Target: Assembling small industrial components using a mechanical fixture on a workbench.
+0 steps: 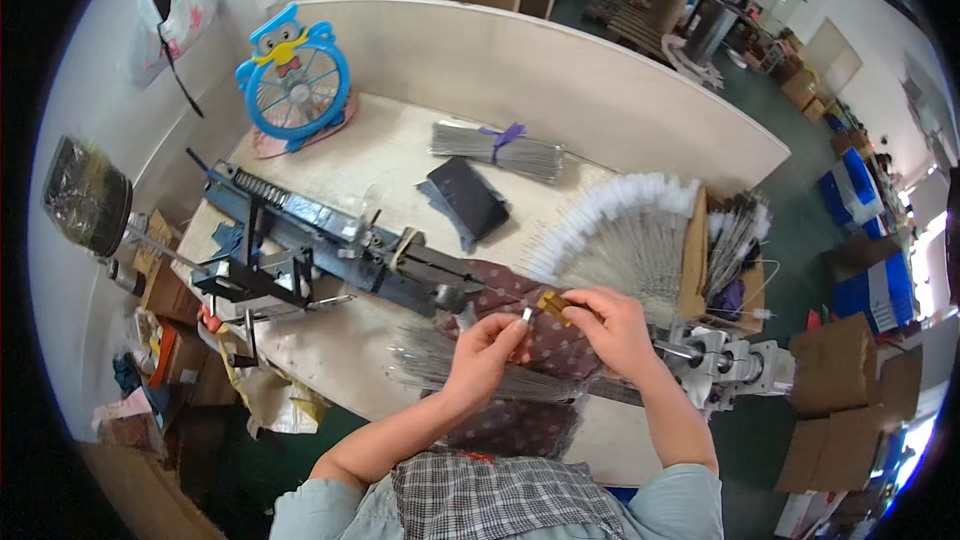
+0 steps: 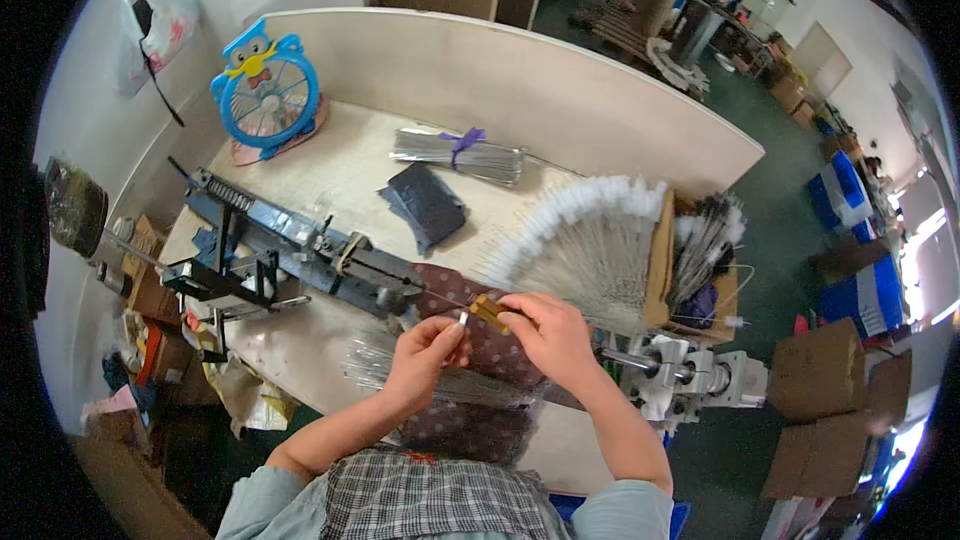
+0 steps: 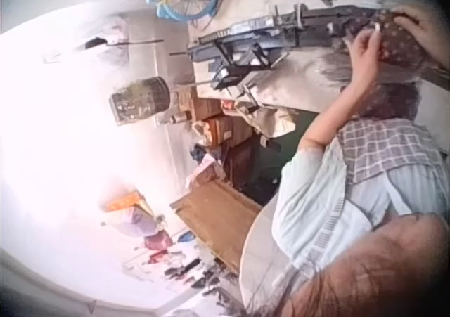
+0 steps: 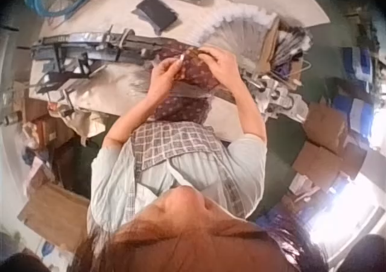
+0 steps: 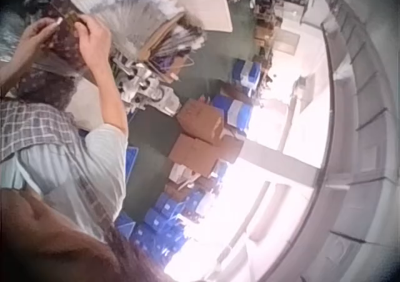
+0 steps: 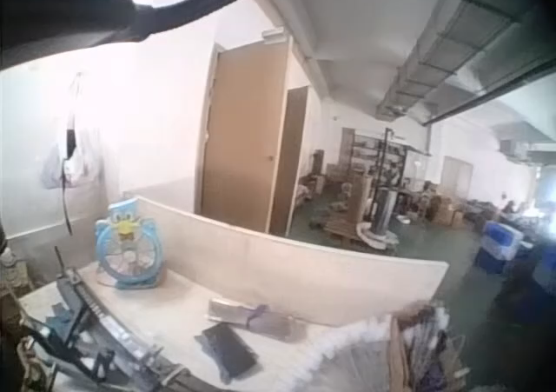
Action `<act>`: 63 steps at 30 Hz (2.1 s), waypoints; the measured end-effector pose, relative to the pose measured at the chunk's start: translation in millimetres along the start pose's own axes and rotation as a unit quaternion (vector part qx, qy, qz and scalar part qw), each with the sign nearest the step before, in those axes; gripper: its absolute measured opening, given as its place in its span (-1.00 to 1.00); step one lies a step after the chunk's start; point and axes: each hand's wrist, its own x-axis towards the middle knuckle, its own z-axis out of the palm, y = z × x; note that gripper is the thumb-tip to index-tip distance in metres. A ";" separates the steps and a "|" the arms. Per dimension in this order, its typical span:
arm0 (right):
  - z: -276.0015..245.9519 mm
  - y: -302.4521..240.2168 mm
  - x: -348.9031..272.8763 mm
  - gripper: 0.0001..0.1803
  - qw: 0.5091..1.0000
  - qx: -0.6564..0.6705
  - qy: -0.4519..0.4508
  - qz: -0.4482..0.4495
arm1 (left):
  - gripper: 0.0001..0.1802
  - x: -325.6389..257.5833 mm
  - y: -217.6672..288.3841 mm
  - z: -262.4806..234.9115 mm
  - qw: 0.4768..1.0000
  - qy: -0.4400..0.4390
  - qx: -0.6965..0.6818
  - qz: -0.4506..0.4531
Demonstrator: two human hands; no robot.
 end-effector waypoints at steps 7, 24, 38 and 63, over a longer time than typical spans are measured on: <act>-12.5 22.1 -10.2 -0.75 0.995 0.075 -0.042 0.048 | -0.82 25.8 -25.1 21.6 0.998 -0.040 0.010 0.048; 21.6 -0.6 18.0 -0.88 0.975 -0.090 0.122 -0.165 | -0.81 13.0 -5.3 12.1 0.989 0.095 -0.042 0.102; 35.3 -6.0 34.1 -0.78 0.987 0.098 -0.089 0.090 | -0.47 16.5 5.1 -0.4 1.000 0.017 -0.019 0.000; 43.2 -7.8 7.7 -0.73 0.947 -0.151 0.165 -0.230 | -0.87 15.0 -1.8 18.9 0.976 0.117 -0.170 0.062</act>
